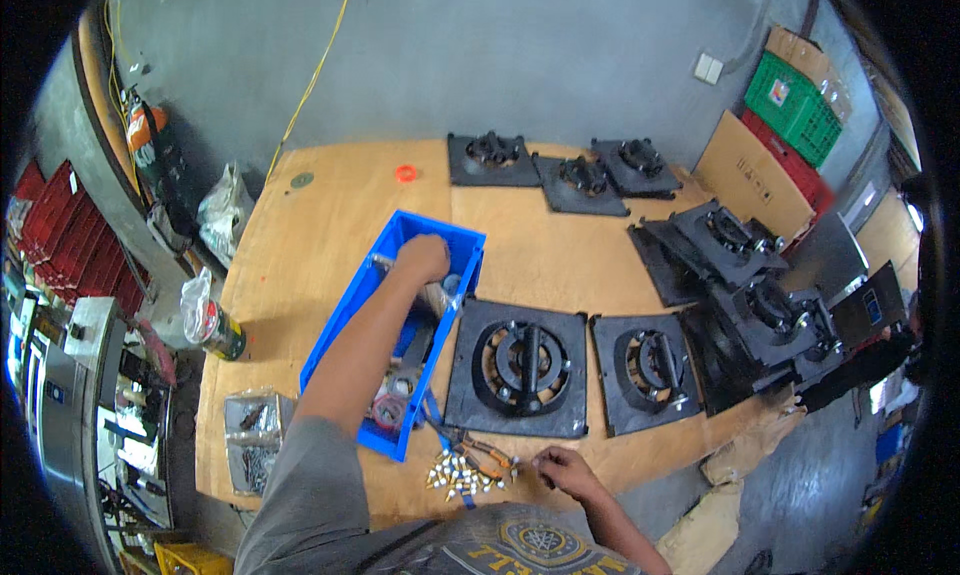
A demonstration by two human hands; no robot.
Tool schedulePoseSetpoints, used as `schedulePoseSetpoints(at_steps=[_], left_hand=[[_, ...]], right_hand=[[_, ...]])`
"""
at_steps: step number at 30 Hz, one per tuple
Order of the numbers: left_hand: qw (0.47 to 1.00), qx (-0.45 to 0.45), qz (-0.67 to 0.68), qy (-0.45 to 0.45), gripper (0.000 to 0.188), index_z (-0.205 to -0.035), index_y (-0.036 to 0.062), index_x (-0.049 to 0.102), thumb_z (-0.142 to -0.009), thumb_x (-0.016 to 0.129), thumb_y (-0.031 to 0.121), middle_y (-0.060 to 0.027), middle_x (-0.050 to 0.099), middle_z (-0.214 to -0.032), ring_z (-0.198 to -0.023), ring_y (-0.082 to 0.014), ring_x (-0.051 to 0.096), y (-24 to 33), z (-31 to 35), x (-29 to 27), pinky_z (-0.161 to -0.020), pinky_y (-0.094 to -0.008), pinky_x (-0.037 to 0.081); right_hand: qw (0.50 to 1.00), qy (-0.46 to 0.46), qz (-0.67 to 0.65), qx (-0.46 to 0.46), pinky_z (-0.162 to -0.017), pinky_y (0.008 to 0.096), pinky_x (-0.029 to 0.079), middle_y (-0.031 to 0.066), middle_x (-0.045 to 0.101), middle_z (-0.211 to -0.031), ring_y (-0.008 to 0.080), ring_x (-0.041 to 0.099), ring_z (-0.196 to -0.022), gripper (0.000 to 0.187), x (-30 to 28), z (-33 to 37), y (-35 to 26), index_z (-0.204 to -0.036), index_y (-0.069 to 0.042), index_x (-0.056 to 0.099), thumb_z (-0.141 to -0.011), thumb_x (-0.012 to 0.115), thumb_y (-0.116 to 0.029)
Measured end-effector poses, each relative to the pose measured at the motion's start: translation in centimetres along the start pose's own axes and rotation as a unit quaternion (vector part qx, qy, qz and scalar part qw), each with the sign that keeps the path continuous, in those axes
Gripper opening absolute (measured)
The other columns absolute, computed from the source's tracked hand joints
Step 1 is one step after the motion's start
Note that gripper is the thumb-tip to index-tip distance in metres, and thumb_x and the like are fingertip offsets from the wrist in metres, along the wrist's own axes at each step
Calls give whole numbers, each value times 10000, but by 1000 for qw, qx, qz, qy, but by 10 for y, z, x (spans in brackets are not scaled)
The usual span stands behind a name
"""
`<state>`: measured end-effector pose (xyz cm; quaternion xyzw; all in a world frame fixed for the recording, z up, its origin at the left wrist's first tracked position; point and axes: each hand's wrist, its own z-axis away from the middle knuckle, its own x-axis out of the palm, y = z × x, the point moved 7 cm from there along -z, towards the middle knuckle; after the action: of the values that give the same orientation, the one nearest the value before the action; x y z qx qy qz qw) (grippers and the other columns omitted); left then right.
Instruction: The person assembles black square electronic components on a wooden workbench. They pick up small white cylindrical parts and attach them to the central circular area of each component, then place the finished units into a stack.
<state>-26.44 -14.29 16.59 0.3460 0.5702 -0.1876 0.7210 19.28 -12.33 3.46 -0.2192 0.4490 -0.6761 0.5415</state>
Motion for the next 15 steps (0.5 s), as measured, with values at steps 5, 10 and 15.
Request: schedulePoseSetpoints(at_steps=[5, 10, 15], left_hand=[[938, -34, -141, -316, 330, -1070, 80, 700, -781, 617, 217, -175, 614, -1218, -1107, -327, 599, -72, -86, 107, -948, -463, 460], [956, -45, -100, -271, 464, -1176, 55, 649, -816, 637, 347, -175, 550, -1310, -1204, -339, 538, -52, -91, 119, -1040, -442, 397], [924, -81, -132, -349, 440, -1164, 61, 656, -819, 631, 332, -175, 560, -1298, -1198, -336, 543, -41, -81, 113, -1034, -445, 398]], right_hand=[[997, 69, -28, 20, -587, 282, 451, 22, 613, -725, 105, 536, -650, 303, -27, 15, 21, -901, 2, 668, -859, 687, -298], [967, 217, -110, 76, -480, 271, 406, 12, 559, -633, 111, 506, -537, 242, -56, 75, 38, -857, -25, 647, -871, 669, -266], [955, 225, -123, 152, -508, 282, 414, 23, 625, -713, 110, 516, -581, 293, -53, 90, 77, -879, -17, 684, -892, 643, -308]])
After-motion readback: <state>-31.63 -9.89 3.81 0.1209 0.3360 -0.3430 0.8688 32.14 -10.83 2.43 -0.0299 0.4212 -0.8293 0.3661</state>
